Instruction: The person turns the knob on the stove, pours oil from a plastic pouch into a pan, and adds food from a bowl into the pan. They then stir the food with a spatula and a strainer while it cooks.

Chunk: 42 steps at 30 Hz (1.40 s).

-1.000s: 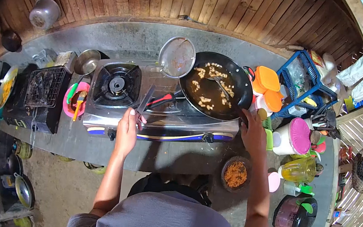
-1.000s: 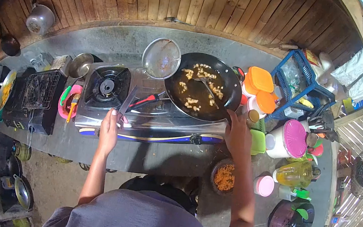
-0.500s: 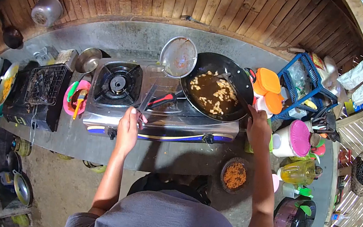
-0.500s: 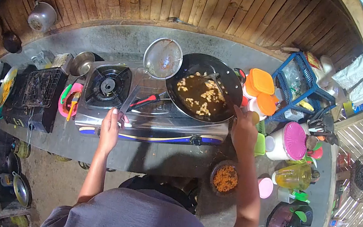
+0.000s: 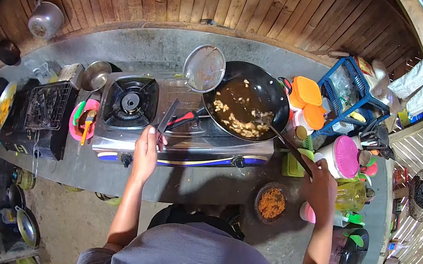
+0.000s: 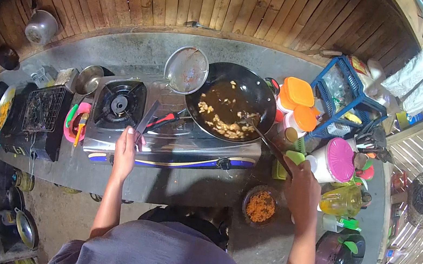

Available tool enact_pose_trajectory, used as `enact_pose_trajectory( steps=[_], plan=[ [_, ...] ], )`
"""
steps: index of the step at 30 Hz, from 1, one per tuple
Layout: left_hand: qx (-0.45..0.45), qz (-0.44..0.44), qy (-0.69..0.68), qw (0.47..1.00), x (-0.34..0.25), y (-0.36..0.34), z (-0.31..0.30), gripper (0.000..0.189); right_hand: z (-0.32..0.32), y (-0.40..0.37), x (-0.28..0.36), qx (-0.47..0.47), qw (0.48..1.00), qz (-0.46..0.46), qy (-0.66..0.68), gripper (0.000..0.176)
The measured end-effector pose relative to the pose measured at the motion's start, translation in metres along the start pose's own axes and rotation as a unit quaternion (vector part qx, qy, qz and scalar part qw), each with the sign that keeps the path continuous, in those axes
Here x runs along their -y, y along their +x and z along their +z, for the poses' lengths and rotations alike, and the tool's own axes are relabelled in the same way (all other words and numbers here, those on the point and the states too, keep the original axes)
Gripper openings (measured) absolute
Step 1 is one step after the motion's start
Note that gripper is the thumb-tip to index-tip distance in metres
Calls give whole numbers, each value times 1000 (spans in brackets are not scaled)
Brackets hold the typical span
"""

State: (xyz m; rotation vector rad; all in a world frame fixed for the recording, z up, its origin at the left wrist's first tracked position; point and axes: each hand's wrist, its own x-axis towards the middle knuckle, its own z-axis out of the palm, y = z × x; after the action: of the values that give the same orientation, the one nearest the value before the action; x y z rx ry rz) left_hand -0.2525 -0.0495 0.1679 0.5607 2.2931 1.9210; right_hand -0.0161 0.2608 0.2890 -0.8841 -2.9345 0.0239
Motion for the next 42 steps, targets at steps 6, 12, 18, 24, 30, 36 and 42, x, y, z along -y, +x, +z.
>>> enact_pose_trajectory(
  steps=[6, 12, 18, 24, 30, 36, 42],
  plan=[
    [-1, -4, -8, 1000, -1, 2, 0, 41, -35, -17, 3, 36, 999, 24, -21, 50],
    [-7, -7, -13, 1000, 0, 1, 0, 41, -63, -31, 8, 22, 998, 44, -41, 50],
    [-7, -9, -41, 999, -1, 0, 4, 40, -58, -34, 12, 32, 998, 42, -19, 49],
    [0, -17, -30, 999, -7, 0, 8, 40, -4, -14, 14, 50, 996, -14, 65, 46],
    [-9, -14, -26, 1000, -9, -2, 8, 40, 44, 9, 33, -36, 993, -52, 98, 46],
    [-7, -3, -27, 1000, -7, -4, 5, 41, 78, 48, 40, -57, 989, -54, 124, 46],
    [-9, -1, -21, 1000, -9, -7, 5, 41, 94, 76, 42, -80, 988, -40, 124, 45]
  ],
)
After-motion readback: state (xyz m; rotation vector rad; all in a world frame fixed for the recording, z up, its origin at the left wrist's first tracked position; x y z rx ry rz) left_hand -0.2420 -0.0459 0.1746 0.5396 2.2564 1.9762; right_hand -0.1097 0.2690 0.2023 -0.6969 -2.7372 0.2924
